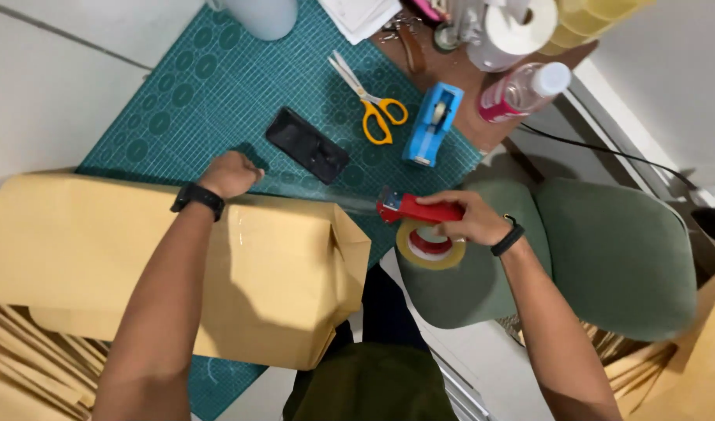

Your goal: Sealing large yellow envelopes by folding the flap and applying clear tape with a handheld dispenser.

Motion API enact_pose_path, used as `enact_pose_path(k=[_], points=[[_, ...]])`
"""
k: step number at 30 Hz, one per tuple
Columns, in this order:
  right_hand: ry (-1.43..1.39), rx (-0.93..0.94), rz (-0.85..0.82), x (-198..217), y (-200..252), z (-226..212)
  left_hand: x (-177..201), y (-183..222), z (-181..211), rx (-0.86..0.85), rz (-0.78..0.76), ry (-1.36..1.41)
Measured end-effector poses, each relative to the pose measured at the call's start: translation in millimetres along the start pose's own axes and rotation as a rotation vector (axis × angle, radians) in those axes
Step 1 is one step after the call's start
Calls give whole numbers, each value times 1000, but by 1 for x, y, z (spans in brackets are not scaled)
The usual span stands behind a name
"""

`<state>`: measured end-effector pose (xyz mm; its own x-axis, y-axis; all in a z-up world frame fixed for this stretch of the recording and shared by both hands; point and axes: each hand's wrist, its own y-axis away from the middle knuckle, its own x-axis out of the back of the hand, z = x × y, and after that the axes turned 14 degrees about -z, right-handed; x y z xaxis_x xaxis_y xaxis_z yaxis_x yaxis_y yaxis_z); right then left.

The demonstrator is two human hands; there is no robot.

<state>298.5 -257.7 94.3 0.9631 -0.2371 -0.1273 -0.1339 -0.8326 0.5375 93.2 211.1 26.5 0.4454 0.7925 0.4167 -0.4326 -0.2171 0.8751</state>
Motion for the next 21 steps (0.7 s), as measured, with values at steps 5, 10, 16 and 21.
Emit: enact_pose_path(k=[5,10,16,21], points=[[15,-40,-84,13,-16,24,-14,16,15,127,-44,-92],[-13,-60,-125,15,-20,38,-18,27,28,218,-114,-215],[-101,-102,-151,12,-18,40,-28,43,44,96,94,-426],[-112,-73,-184,16,-18,47,-64,19,47,-95,-125,-233]])
